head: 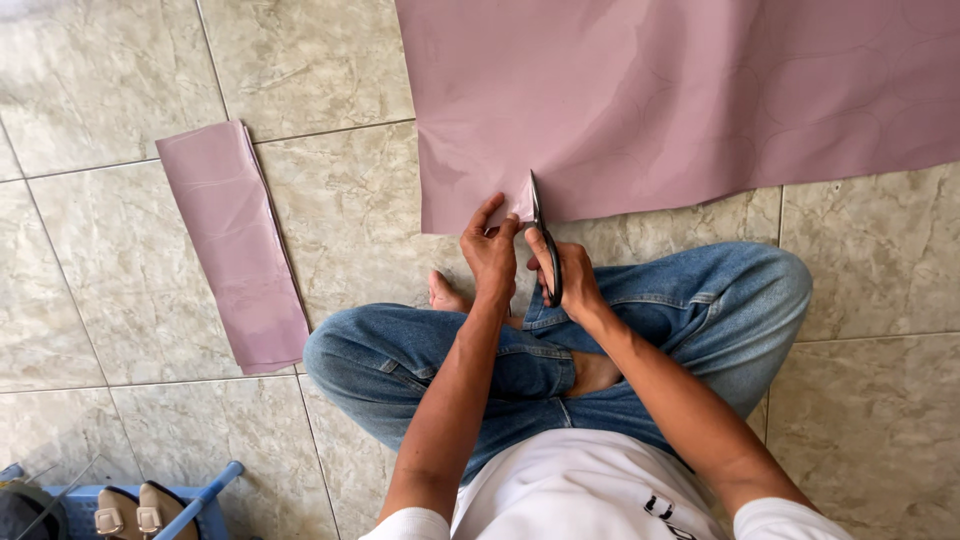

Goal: The person sits cross-legged on the tiled floor and cuts a large sheet of glossy pink material into rectangular strips with scissors, placing each finished strip on a growing pile beside them and continuing to cut along marked lines.

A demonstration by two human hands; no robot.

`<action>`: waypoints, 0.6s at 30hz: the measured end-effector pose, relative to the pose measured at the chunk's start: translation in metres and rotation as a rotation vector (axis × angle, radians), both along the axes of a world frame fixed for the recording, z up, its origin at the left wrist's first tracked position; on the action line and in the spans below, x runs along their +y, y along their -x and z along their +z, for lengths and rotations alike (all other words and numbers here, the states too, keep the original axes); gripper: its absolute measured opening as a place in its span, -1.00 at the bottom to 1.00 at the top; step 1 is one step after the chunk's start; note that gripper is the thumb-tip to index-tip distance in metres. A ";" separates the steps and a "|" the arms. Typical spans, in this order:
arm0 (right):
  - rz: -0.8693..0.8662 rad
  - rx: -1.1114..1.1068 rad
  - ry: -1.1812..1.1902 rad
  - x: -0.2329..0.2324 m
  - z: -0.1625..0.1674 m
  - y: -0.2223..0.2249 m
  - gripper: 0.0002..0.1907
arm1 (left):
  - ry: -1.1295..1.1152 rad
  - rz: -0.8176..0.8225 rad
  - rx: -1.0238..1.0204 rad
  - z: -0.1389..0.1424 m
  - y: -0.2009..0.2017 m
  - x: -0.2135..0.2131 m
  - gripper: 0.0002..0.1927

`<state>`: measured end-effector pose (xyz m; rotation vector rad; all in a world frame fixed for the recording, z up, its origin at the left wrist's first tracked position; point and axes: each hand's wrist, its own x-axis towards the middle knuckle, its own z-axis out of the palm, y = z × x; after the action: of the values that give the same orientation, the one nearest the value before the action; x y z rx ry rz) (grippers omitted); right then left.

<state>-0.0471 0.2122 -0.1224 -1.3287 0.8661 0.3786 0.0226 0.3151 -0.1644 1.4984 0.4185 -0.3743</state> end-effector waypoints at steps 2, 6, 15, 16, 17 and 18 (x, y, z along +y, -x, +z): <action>0.007 -0.001 0.012 0.001 0.002 -0.001 -0.18 | 0.014 0.009 -0.011 0.002 0.000 0.002 -0.56; 0.023 -0.053 -0.042 -0.008 0.001 -0.023 -0.21 | 0.008 -0.010 0.018 0.009 0.001 0.004 -0.55; 0.014 -0.089 0.048 -0.005 0.005 -0.029 -0.21 | 0.036 -0.010 0.036 0.013 -0.001 0.010 -0.55; 0.030 -0.100 0.046 -0.007 0.005 -0.033 -0.22 | 0.050 -0.005 0.020 0.012 -0.002 0.011 -0.55; 0.047 -0.113 0.044 -0.009 0.004 -0.038 -0.23 | 0.052 -0.011 0.019 0.011 -0.002 0.011 -0.55; 0.045 -0.092 0.024 -0.012 0.003 -0.044 -0.24 | 0.053 -0.017 0.020 0.010 -0.001 0.012 -0.54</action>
<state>-0.0032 0.2001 -0.1193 -1.3790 0.7670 0.3409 0.0240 0.3274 -0.1541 1.4485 0.4087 -0.4113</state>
